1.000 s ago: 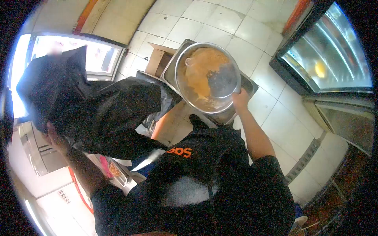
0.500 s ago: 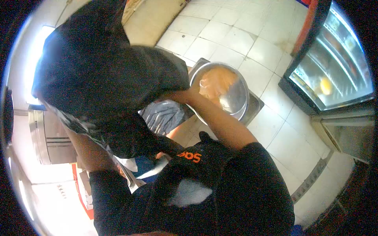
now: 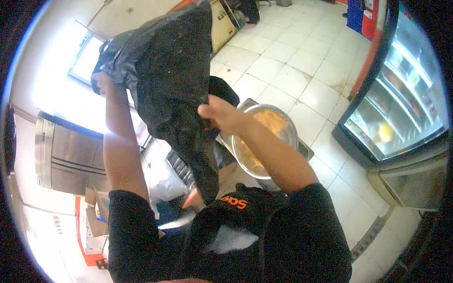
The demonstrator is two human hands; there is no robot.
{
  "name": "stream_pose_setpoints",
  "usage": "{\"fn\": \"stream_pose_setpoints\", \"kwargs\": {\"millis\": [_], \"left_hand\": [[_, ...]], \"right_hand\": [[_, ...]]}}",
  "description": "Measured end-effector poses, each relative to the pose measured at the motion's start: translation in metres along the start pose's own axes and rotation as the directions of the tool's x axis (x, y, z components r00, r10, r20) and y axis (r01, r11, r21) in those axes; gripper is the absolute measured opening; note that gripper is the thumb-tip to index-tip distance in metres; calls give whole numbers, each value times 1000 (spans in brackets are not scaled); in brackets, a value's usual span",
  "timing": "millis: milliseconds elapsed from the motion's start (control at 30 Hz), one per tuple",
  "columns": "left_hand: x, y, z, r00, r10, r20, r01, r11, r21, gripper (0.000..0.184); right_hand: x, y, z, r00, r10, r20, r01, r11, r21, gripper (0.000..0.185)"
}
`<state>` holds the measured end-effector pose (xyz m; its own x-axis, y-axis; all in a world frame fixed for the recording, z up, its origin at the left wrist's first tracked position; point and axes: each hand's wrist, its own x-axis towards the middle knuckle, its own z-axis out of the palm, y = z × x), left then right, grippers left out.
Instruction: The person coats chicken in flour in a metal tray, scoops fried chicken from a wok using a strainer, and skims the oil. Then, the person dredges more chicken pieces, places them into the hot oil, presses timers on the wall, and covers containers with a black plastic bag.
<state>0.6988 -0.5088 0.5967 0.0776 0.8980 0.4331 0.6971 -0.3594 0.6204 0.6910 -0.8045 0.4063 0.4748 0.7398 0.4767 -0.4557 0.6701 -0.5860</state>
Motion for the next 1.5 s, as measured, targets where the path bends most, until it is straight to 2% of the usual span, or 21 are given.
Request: {"fn": "stream_pose_setpoints", "kwargs": {"millis": [100, 200, 267, 333, 433, 500, 567, 633, 667, 733, 833, 967, 1033, 1067, 1100, 1200, 1267, 1333, 1367, 1433, 1500], "left_hand": [[-22, -18, 35, 988, -148, 46, 148, 989, 16, 76], [-42, -46, 80, 965, -215, 148, 237, 961, -144, 97], [-42, -79, 131, 952, -87, 294, 99, 995, -25, 113], [-77, -95, 146, 868, 39, 495, -58, 998, 22, 121], [-120, -124, 180, 647, 27, 762, -32, 999, -8, 131], [-138, -145, 224, 635, 35, 771, -261, 950, 172, 127], [-154, -176, 254, 549, 47, 835, -403, 890, 215, 122], [-180, -202, 268, 460, -44, 887, -378, 894, 240, 120], [-198, -207, 254, 408, -151, 900, -197, 948, 248, 118], [-209, -259, 295, 367, -136, 920, -349, 897, 272, 115], [-231, -279, 274, 355, -189, 915, -341, 886, 315, 107], [-237, -359, 304, 302, -30, 953, -179, 980, 88, 109], [-253, -355, 282, 241, 15, 970, -151, 988, 22, 106], [-261, -338, 260, 171, -17, 985, 172, 985, -13, 98], [-267, -331, 247, 99, -32, 995, 480, 877, -20, 90], [-280, -365, 252, 105, 87, 991, 449, 885, -125, 80], [-303, -424, 279, 403, 286, 869, 176, 908, -380, 79], [-313, -412, 245, 638, 314, 703, -251, 948, -195, 83], [-318, -413, 242, 656, 301, 692, -244, 952, -184, 83], [-329, -430, 240, 696, 96, 712, -46, 995, -90, 83], [-340, -452, 246, 577, -137, 805, 194, 981, 28, 79]], "right_hand": [[-20, -9, 27, 862, 283, -420, -491, 671, -556, 48], [-44, -15, -56, 799, -326, -506, -446, 244, -861, 28], [-61, -68, -89, 679, -328, -656, -202, 776, -597, 33], [-82, -92, -176, 587, -301, -752, -172, 861, -479, 37], [-95, -127, -246, 533, -167, -830, -541, 687, -486, 39], [-102, -133, -267, 521, -113, -846, -644, 599, -477, 43], [-115, -118, -292, 399, -485, -778, -906, -77, -417, 71], [-132, -95, -295, 269, -390, -881, -961, -47, -273, 120], [-142, -76, -288, 279, -331, -902, -960, -77, -269, 130], [-166, -43, -270, 304, -117, -946, -952, -62, -298, 141], [-192, -21, -181, 187, -122, -975, -936, -324, -139, 128], [-277, 28, -161, 28, -322, -946, -973, -225, 47, 111], [-335, 60, -186, 34, -341, -940, -927, 341, -157, 92], [-330, 56, -172, 44, -335, -941, -883, 427, -193, 70], [-347, 67, -188, 125, -348, -929, -896, 362, -256, 61], [-354, 68, -210, 165, -275, -947, -903, 345, -257, 49], [-338, 62, -214, 139, -185, -973, -901, 385, -202, 46], [-319, 58, -221, 174, -676, -716, -792, 336, -509, 46], [-304, 49, -225, 195, -667, -720, -786, 333, -521, 46], [-271, 30, -231, 465, -817, -341, -770, -183, -612, 47], [-238, 13, -233, 457, -612, -646, -816, 1, -578, 45]]}}
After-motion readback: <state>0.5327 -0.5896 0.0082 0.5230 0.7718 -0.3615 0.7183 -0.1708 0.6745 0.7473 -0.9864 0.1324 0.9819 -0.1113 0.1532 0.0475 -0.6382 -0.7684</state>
